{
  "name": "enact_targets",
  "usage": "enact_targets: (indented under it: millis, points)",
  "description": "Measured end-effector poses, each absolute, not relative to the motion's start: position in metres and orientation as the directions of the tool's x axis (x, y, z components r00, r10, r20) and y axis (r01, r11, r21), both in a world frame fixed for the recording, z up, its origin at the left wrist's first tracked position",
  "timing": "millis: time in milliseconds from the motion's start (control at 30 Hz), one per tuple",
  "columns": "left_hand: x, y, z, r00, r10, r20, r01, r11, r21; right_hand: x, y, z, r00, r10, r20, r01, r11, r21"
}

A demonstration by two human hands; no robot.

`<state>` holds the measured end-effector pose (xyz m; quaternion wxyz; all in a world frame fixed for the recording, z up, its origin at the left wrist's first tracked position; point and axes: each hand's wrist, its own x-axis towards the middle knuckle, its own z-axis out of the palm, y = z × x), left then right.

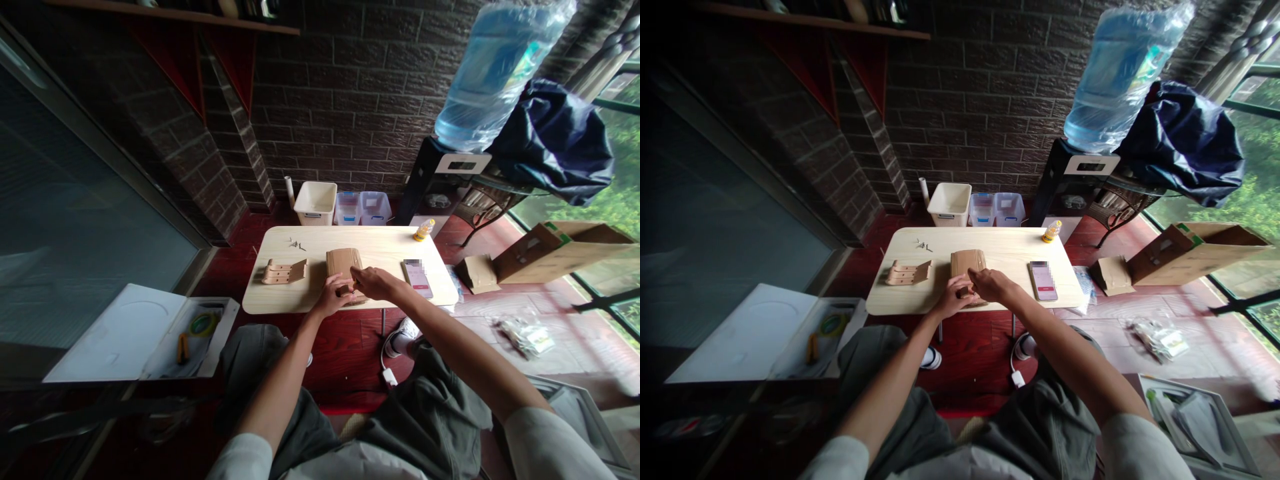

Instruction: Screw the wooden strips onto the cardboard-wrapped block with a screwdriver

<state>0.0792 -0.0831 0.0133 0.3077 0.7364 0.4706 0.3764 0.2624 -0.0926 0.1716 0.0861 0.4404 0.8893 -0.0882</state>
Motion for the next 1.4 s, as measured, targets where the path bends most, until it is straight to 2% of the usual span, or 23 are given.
enact_targets:
  millis: [467,1400]
  points:
    - [0.079,-0.083,0.009,0.262,0.922,0.285,0.434,-0.376,0.819,0.255,-0.092,0.185,-0.577,0.778,-0.250,0.802,0.597,0.006]
    - [0.078,-0.084,0.015,0.273,0.928,0.255,0.457,-0.358,0.814,0.258,-0.089,0.175,-0.615,0.757,-0.221,0.784,0.618,-0.066]
